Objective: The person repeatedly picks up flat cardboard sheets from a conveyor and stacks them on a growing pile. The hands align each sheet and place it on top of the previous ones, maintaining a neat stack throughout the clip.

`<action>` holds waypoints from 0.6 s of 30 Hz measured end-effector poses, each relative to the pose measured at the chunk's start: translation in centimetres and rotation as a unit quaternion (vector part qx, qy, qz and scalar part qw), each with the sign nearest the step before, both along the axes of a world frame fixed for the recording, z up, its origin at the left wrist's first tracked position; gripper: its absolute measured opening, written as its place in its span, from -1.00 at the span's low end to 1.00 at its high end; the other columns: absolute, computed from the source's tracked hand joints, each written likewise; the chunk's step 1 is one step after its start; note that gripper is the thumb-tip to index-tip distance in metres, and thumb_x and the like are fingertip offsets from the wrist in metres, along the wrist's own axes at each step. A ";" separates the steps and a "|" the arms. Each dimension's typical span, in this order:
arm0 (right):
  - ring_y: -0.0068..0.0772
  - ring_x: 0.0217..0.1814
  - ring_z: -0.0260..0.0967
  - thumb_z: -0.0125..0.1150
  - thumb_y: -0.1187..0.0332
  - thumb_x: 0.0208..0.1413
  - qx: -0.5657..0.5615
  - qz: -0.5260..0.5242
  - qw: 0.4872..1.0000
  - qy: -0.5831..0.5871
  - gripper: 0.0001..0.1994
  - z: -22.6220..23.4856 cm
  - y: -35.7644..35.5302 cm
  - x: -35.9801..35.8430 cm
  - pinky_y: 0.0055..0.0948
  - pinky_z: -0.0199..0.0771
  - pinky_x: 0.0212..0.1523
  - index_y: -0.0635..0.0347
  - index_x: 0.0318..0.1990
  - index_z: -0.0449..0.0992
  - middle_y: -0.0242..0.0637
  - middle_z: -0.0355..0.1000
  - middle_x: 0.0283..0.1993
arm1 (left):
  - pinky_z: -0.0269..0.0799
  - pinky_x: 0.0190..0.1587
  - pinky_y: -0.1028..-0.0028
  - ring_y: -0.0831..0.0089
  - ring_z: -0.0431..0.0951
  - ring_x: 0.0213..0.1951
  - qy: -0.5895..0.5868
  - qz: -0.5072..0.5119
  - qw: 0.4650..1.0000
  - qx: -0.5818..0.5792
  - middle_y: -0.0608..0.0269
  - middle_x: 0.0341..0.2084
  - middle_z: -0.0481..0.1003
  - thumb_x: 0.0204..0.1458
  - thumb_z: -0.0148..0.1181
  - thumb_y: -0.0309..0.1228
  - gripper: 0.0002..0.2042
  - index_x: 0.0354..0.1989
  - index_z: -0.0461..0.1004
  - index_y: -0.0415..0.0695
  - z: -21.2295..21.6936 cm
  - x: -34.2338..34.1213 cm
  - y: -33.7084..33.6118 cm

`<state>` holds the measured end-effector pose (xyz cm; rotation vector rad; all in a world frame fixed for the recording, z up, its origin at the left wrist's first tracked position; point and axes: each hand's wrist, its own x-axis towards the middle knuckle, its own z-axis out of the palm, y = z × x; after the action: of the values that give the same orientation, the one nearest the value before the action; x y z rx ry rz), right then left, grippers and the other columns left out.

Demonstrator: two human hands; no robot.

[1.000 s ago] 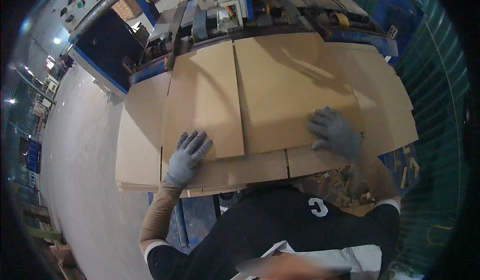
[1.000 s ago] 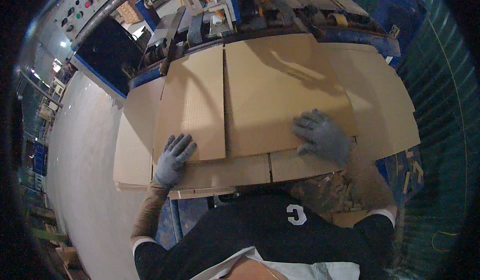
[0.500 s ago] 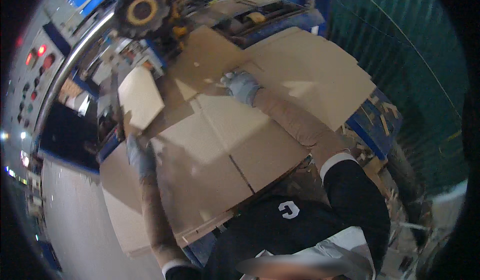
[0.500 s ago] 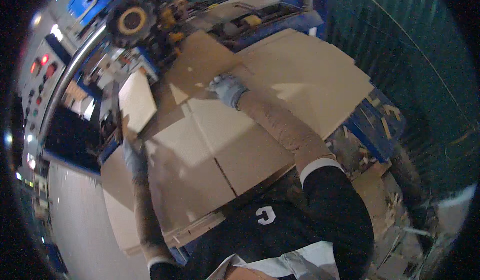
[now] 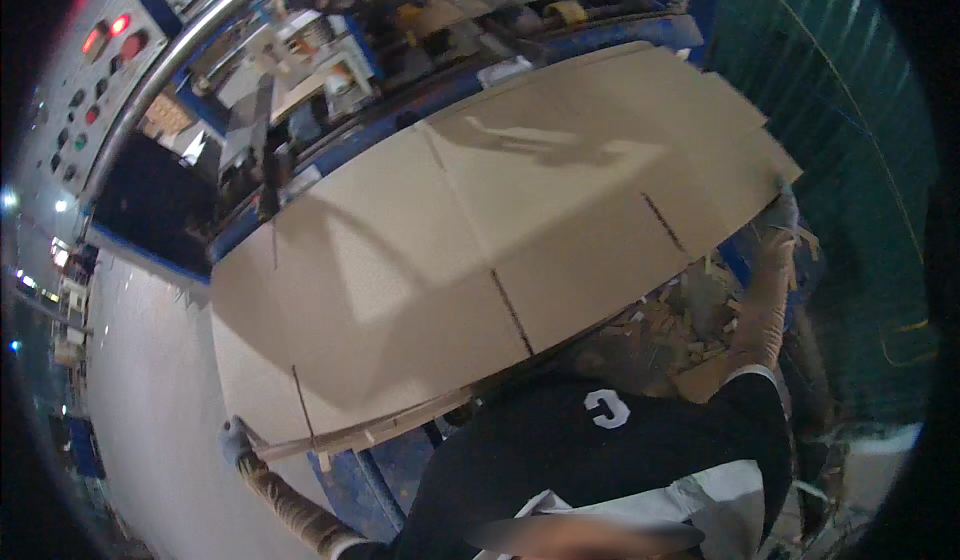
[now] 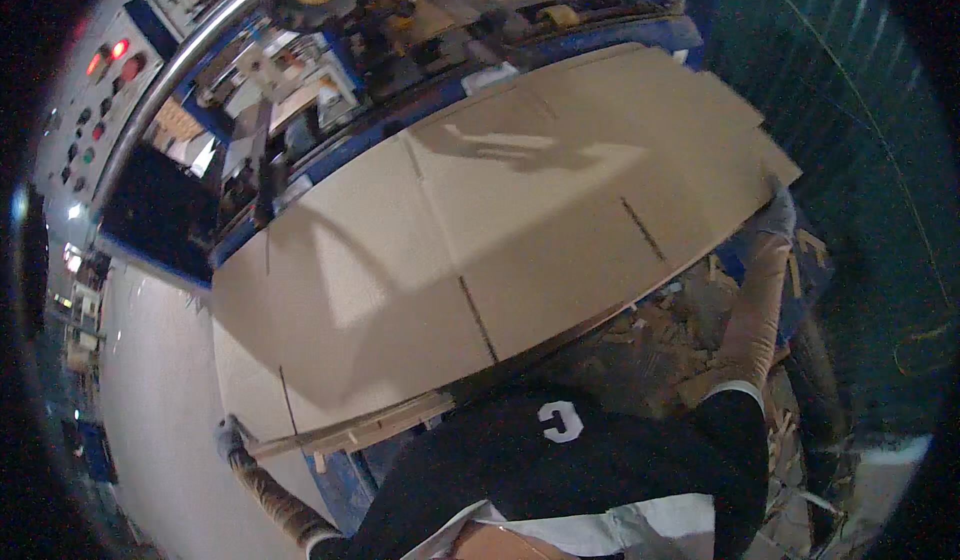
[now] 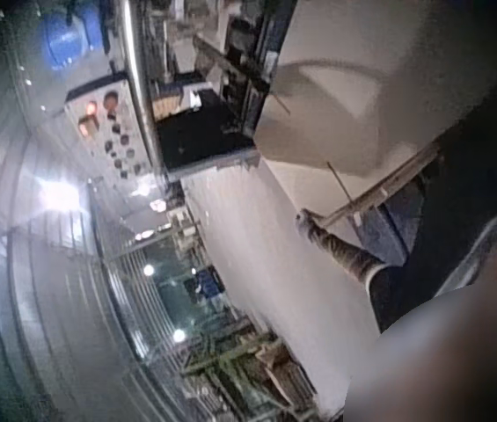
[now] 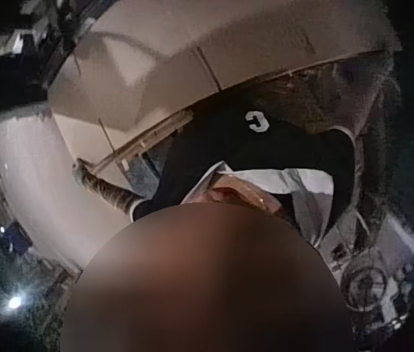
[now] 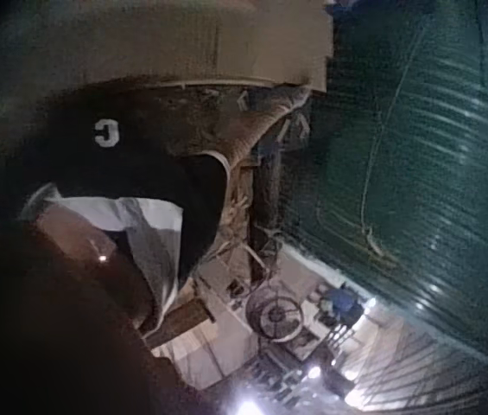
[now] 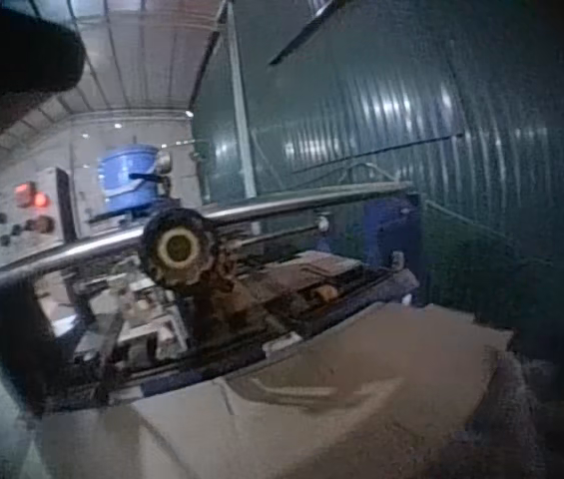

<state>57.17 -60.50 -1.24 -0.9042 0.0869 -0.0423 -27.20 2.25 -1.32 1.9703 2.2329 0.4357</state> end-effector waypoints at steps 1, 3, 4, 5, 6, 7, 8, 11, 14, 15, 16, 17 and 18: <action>-0.17 0.10 0.36 0.04 0.26 0.18 0.029 0.054 0.997 -0.044 -0.63 1.4 1.1 -1.4 -0.30 0.34 0.13 0.26 0.08 0.40 -0.16 0.41 0.07 | 0.41 -0.26 0.25 0.18 0.58 -0.34 0.023 0.011 0.999 0.039 -0.02 -0.40 0.58 0.02 0.08 -0.06 -0.56 -0.20 0.56 -0.24 0.3 -0.2 0.8; -0.18 0.09 0.37 0.03 0.29 0.19 -0.029 0.011 0.986 -0.161 -0.64 4.8 3.1 -3.8 -0.29 0.33 0.13 0.26 0.09 0.39 -0.14 0.41 0.07 | 0.41 -0.24 0.26 0.16 0.57 -0.34 0.024 0.022 0.999 0.030 -0.01 -0.42 0.58 0.01 0.10 -0.05 -0.55 -0.20 0.57 -0.24 0.4 -0.9 1.9; -0.18 0.08 0.38 0.02 0.30 0.19 -0.050 0.032 0.966 -0.252 -0.64 6.6 3.8 -5.2 -0.28 0.33 0.13 0.26 0.10 0.38 -0.13 0.41 0.07 | 0.42 -0.23 0.26 0.15 0.57 -0.34 0.042 0.036 0.998 0.007 0.00 -0.43 0.58 0.00 0.11 -0.05 -0.55 -0.20 0.57 -0.24 0.4 -1.3 2.3; -0.17 0.08 0.38 -0.01 0.30 0.20 -0.176 -0.081 0.956 -0.219 -0.63 8.3 4.4 -6.6 -0.27 0.34 0.13 0.27 0.10 0.39 -0.11 0.40 0.08 | 0.41 -0.20 0.25 0.14 0.56 -0.29 -0.011 0.005 1.000 0.021 -0.02 -0.36 0.58 0.00 0.12 -0.05 -0.53 -0.15 0.55 -0.26 0.1 -1.6 2.4; -0.17 0.08 0.38 -0.02 0.30 0.20 -0.364 -0.141 0.865 -0.315 -0.64 9.8 4.5 -8.7 -0.26 0.35 0.11 0.28 0.10 0.40 -0.09 0.39 0.07 | 0.41 -0.17 0.23 0.14 0.56 -0.24 -0.050 -0.017 0.999 0.010 -0.04 -0.29 0.57 0.01 0.14 -0.06 -0.52 -0.11 0.53 -0.27 -0.1 -1.7 2.1; -0.16 0.07 0.37 -0.04 0.30 0.20 -0.503 -0.278 0.743 -0.343 -0.64 11.2 4.7 -10.8 -0.25 0.37 0.10 0.29 0.09 0.41 -0.06 0.39 0.06 | 0.41 -0.15 0.22 0.13 0.54 -0.20 -0.113 -0.012 0.993 0.036 -0.06 -0.23 0.55 0.01 0.15 -0.06 -0.50 -0.07 0.50 -0.29 -0.6 -1.5 1.2; -0.16 0.07 0.37 -0.03 0.31 0.20 -0.589 -0.337 0.590 -0.437 -0.64 12.6 4.7 -13.1 -0.24 0.38 0.09 0.30 0.07 0.42 -0.04 0.38 0.05 | 0.40 -0.13 0.20 0.12 0.53 -0.16 -0.246 0.033 0.968 0.040 -0.07 -0.16 0.53 0.01 0.17 -0.06 -0.47 -0.03 0.47 -0.31 -0.8 -1.2 0.2; -0.19 0.06 0.37 0.03 0.34 0.17 -0.415 -0.335 0.749 -0.393 -0.65 16.9 5.9 -18.3 -0.28 0.45 0.03 0.39 0.03 0.44 0.00 0.37 0.08 | 0.37 -0.06 0.21 0.15 0.43 -0.02 -0.561 0.147 0.804 0.133 -0.07 0.09 0.35 0.03 0.23 -0.10 -0.37 0.15 0.30 -0.34 -2.6 2.5 -6.0; -0.29 -0.01 0.40 0.09 0.35 0.16 -0.347 -0.343 0.801 -0.346 -0.63 20.2 6.6 -21.0 -0.35 0.46 -0.05 0.47 0.02 0.42 -0.06 0.41 0.07 | 0.22 0.14 0.17 0.17 0.31 0.12 -0.762 0.096 0.625 0.139 -0.04 0.10 0.32 0.15 0.04 -0.20 -0.48 0.18 0.25 -0.33 -2.8 7.0 -12.5; -0.34 -0.06 0.41 0.10 0.36 0.16 -0.343 -0.314 0.796 -0.387 -0.62 20.6 7.1 -21.5 -0.39 0.45 -0.09 0.46 0.06 0.40 -0.10 0.43 0.08 | 0.23 0.15 0.19 0.18 0.31 0.12 -0.777 0.068 0.601 0.177 -0.03 0.08 0.32 0.17 -0.02 -0.21 -0.50 0.18 0.24 -0.32 -2.7 8.3 -14.4; -0.32 -0.06 0.42 0.11 0.38 0.15 -0.398 -0.311 0.765 -0.399 -0.65 20.5 7.8 -21.9 -0.37 0.46 -0.07 0.46 0.03 0.42 -0.07 0.43 0.06 | 0.24 0.15 0.22 0.20 0.31 0.11 -0.788 0.100 0.584 0.164 -0.04 0.07 0.32 0.18 -0.05 -0.22 -0.52 0.18 0.23 -0.31 -2.4 9.5 -15.6; -0.30 -0.06 0.42 0.13 0.40 0.14 -0.441 -0.318 0.728 -0.418 -0.67 20.7 8.5 -22.0 -0.36 0.47 -0.06 0.47 0.00 0.43 -0.05 0.43 0.05 | 0.25 0.15 0.25 0.21 0.32 0.10 -0.785 0.115 0.587 0.158 -0.04 0.06 0.32 0.19 -0.08 -0.24 -0.53 0.18 0.23 -0.31 -2.0 10.6 -16.5; -0.28 -0.06 0.42 0.14 0.42 0.14 -0.480 -0.323 0.689 -0.436 -0.69 20.6 9.2 -22.1 -0.35 0.48 -0.05 0.48 -0.03 0.45 -0.02 0.44 0.03 | 0.25 0.15 0.27 0.23 0.32 0.09 -0.783 0.086 0.596 0.156 -0.04 0.04 0.33 0.20 -0.11 -0.25 -0.54 0.18 0.22 -0.30 -1.3 11.3 -17.3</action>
<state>35.11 -51.30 19.40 -1.7791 -0.5794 -1.2892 -15.93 -15.10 -2.64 0.5365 1.0215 1.7340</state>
